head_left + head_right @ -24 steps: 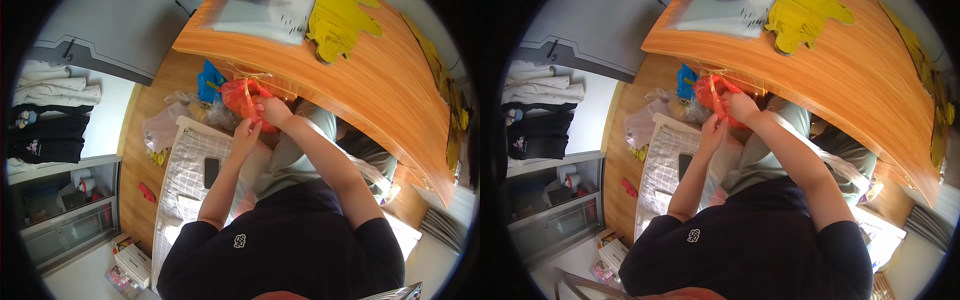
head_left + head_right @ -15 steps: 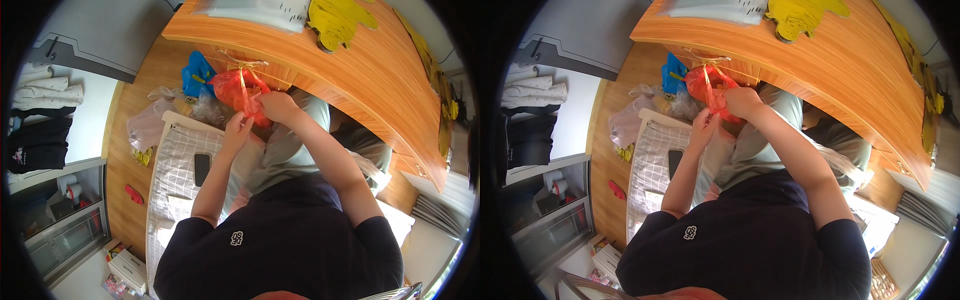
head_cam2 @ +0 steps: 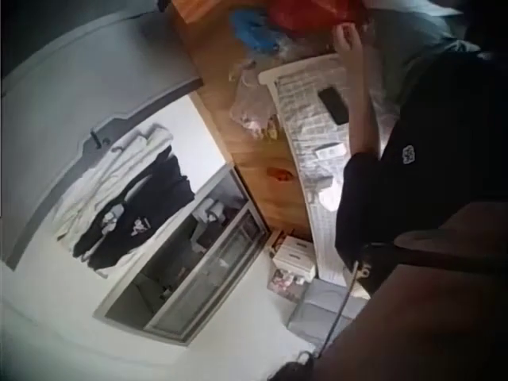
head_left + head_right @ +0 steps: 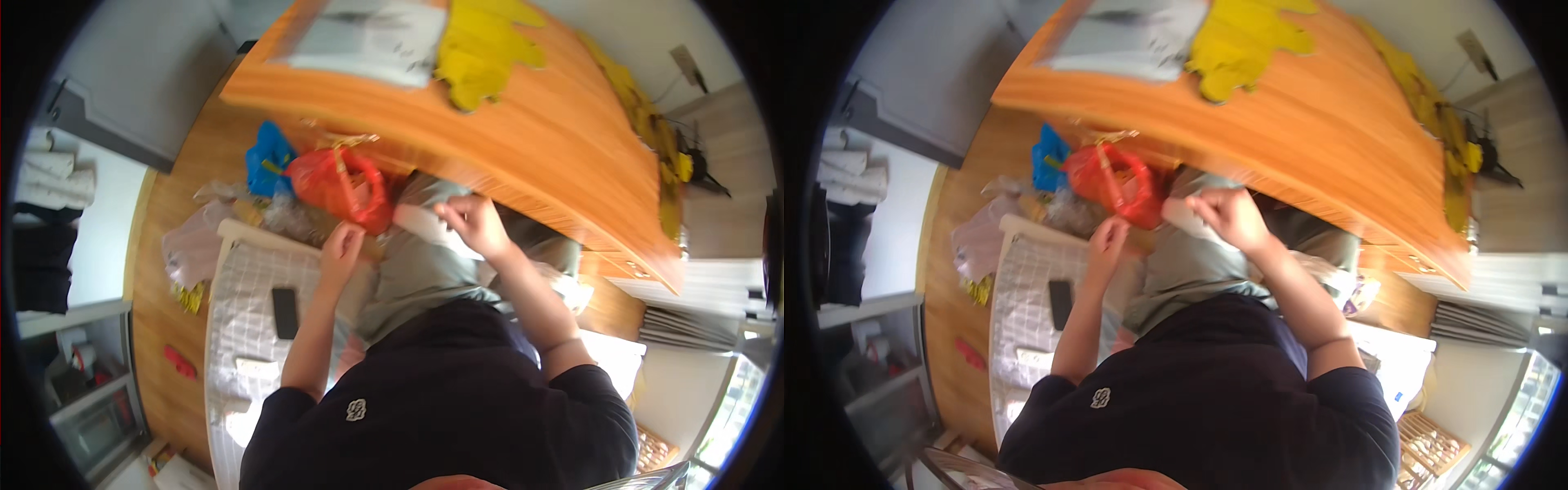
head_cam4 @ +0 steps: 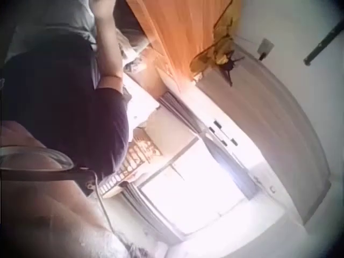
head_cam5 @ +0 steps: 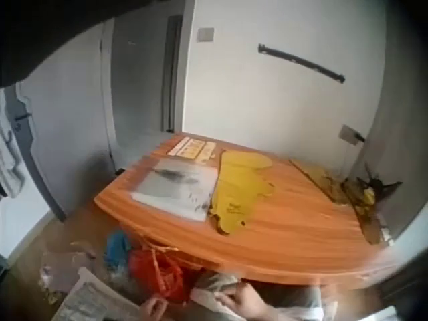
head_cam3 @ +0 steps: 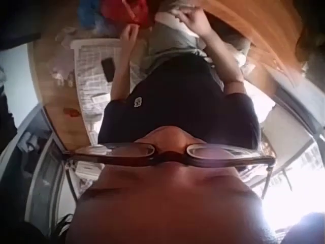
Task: The person removes gold foil balloons from a red plastic bag, spreads them out on a table, and folds one balloon into a small square.
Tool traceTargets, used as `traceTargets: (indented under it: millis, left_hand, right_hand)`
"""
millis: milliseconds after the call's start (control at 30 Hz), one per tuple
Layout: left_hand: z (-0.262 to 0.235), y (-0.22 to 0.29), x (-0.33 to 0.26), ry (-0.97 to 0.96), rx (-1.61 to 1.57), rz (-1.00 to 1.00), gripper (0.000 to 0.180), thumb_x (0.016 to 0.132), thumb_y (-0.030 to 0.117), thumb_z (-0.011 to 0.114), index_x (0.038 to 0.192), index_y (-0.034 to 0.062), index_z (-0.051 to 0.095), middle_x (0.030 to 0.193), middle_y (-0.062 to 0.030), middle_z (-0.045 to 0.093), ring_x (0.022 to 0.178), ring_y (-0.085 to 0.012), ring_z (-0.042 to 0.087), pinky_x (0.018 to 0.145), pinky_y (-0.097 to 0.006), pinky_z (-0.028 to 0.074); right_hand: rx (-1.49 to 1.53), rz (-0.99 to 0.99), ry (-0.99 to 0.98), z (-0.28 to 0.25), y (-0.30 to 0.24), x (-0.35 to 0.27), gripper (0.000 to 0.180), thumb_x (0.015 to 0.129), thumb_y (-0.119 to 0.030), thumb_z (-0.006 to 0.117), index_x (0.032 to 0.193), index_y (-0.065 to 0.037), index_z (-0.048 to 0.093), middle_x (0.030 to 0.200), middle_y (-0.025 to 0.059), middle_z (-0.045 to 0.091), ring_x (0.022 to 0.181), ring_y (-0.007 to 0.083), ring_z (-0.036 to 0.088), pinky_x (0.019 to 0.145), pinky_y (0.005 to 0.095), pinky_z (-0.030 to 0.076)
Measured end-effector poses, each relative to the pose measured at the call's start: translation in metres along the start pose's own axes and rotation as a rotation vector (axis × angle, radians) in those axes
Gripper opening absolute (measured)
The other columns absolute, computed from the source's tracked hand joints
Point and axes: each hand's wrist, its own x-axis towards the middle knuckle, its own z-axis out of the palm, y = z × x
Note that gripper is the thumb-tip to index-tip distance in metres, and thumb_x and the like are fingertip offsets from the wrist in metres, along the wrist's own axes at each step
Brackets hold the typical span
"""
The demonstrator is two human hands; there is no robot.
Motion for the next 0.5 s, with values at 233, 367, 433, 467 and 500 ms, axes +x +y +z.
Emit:
traceTargets:
  millis: [233, 367, 433, 467, 500]
  left_hand:
    - [0.033, 0.059, -0.001, 0.054, 0.120, 0.230, 0.009, 0.095, 0.007, 0.062, 0.095, 0.0023, 0.069, 0.087, -0.0109, 0.066, 0.082, -0.0250, 0.064, 0.074, -0.034, 0.050]
    - [0.054, 0.149, 0.024, -0.041, 0.105, 0.661, 0.016, 0.102, 0.012, 0.055, 0.098, 0.0011, 0.066, 0.091, -0.0116, 0.062, 0.076, -0.0238, 0.060, 0.071, -0.034, 0.049]
    - [0.075, 0.188, 0.046, -0.124, 0.045, 0.799, 0.016, 0.101, 0.014, 0.056, 0.098, 0.0017, 0.066, 0.091, -0.0119, 0.062, 0.076, -0.0252, 0.060, 0.071, -0.035, 0.049]
    - [0.088, 0.209, 0.058, -0.199, -0.015, 0.906, 0.016, 0.100, 0.016, 0.057, 0.098, 0.0024, 0.066, 0.091, -0.0122, 0.062, 0.076, -0.0266, 0.060, 0.071, -0.037, 0.050]
    - [0.104, 0.230, 0.074, -0.293, 0.003, 0.989, 0.009, 0.096, 0.012, 0.062, 0.098, 0.0042, 0.066, 0.092, -0.0114, 0.063, 0.077, -0.0262, 0.061, 0.069, -0.038, 0.050]
  right_hand:
    - [-0.373, -0.582, 0.262, -0.177, -0.008, -0.081, 0.020, 0.093, -0.016, 0.074, 0.077, -0.006, 0.070, 0.074, 0.0100, 0.068, 0.066, 0.0296, 0.062, 0.065, 0.0409, 0.048]
    - [-0.725, -0.207, 0.574, -0.295, 0.040, -0.060, 0.017, 0.090, -0.018, 0.076, 0.096, -0.003, 0.072, 0.099, 0.0130, 0.074, 0.096, 0.0360, 0.068, 0.084, 0.0471, 0.054]
    - [-0.823, -0.001, 0.565, -0.365, 0.094, -0.045, 0.029, 0.089, -0.020, 0.077, 0.111, -0.003, 0.071, 0.116, 0.0153, 0.071, 0.113, 0.0364, 0.065, 0.095, 0.0463, 0.053]
    - [-0.837, 0.007, 0.597, -0.399, 0.127, -0.045, 0.029, 0.089, -0.020, 0.077, 0.111, -0.003, 0.071, 0.116, 0.0153, 0.071, 0.113, 0.0364, 0.065, 0.095, 0.0463, 0.053]
    - [-0.916, -0.024, 0.588, -0.434, 0.158, -0.052, 0.033, 0.091, -0.023, 0.076, 0.119, -0.006, 0.070, 0.126, 0.0150, 0.068, 0.117, 0.0354, 0.064, 0.097, 0.0456, 0.053]
